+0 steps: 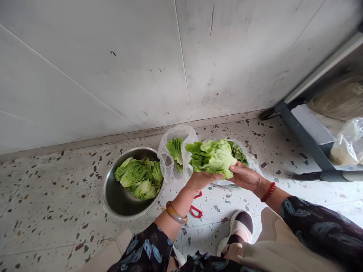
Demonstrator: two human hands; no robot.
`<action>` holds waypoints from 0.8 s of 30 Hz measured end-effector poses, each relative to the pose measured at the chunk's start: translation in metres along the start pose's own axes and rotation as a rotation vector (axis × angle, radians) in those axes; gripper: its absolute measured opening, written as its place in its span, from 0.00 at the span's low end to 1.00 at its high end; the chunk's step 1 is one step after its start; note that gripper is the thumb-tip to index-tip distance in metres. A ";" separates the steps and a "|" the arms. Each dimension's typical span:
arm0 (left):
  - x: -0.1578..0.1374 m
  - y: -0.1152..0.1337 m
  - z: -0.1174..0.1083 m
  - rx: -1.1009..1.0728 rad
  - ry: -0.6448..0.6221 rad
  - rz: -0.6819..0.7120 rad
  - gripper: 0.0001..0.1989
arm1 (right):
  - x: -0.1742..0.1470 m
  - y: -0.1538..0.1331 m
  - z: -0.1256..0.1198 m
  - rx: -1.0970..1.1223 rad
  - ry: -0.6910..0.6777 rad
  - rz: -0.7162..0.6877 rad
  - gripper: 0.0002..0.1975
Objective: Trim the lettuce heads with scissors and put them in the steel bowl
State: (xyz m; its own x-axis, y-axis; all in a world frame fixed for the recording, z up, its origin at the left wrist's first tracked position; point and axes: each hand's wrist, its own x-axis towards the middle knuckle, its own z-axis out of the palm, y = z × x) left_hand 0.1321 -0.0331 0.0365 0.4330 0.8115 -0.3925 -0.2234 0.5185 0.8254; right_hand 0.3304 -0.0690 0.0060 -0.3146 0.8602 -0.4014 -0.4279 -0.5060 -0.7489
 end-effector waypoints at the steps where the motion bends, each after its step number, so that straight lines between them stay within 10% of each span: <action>1: -0.003 0.005 0.007 -0.011 -0.014 0.049 0.45 | -0.002 0.000 -0.004 -0.017 -0.024 -0.003 0.33; 10: 0.001 0.003 0.015 -0.074 -0.020 0.168 0.42 | 0.000 -0.002 -0.003 -0.081 0.019 -0.029 0.35; 19: 0.009 -0.031 -0.003 -0.307 0.167 0.126 0.44 | 0.011 0.030 0.054 -0.199 0.303 -0.195 0.33; 24: 0.010 -0.011 -0.037 -0.261 0.110 0.083 0.38 | 0.009 0.016 0.037 -0.276 0.017 -0.109 0.38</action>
State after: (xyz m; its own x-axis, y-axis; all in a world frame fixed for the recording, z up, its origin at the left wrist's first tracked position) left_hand 0.1064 -0.0207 0.0080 0.3102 0.8709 -0.3812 -0.4770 0.4894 0.7300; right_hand 0.2895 -0.0712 0.0100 -0.2643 0.9106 -0.3178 -0.2107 -0.3761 -0.9023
